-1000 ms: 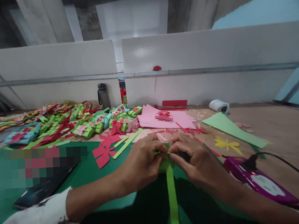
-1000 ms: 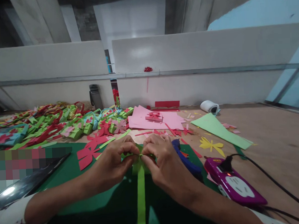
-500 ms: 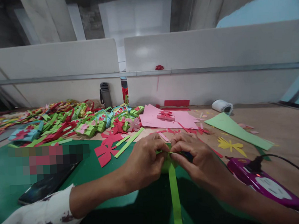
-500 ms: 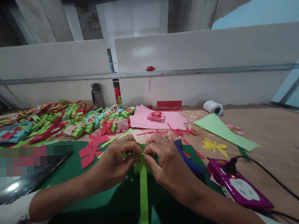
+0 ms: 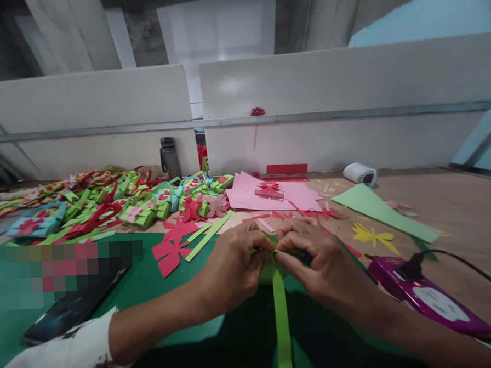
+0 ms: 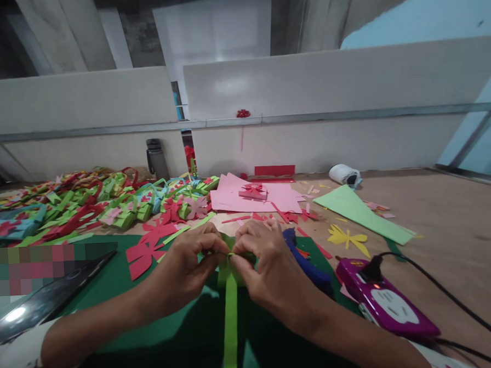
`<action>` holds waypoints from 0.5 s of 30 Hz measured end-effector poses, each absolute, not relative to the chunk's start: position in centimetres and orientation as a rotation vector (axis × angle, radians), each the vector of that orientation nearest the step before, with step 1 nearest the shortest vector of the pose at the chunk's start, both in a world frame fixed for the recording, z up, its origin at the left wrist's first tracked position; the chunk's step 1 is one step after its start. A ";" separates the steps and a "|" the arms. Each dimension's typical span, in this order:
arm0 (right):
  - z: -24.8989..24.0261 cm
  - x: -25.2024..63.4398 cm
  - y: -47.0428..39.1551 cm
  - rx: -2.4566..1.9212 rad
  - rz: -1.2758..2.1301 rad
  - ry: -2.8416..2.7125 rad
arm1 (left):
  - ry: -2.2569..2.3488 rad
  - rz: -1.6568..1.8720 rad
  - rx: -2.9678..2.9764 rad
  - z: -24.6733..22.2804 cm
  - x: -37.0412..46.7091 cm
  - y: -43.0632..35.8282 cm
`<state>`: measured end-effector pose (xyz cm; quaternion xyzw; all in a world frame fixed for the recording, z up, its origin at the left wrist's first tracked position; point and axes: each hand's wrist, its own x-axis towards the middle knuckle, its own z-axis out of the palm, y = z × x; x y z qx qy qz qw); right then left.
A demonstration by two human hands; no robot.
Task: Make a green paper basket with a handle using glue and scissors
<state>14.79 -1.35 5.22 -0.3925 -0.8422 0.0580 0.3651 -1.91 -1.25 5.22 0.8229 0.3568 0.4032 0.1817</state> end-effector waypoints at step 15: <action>5.5 15.1 -1.4 -0.971 0.100 -2.229 | 1.045 1.127 2.258 5.6 -1.9 -1.1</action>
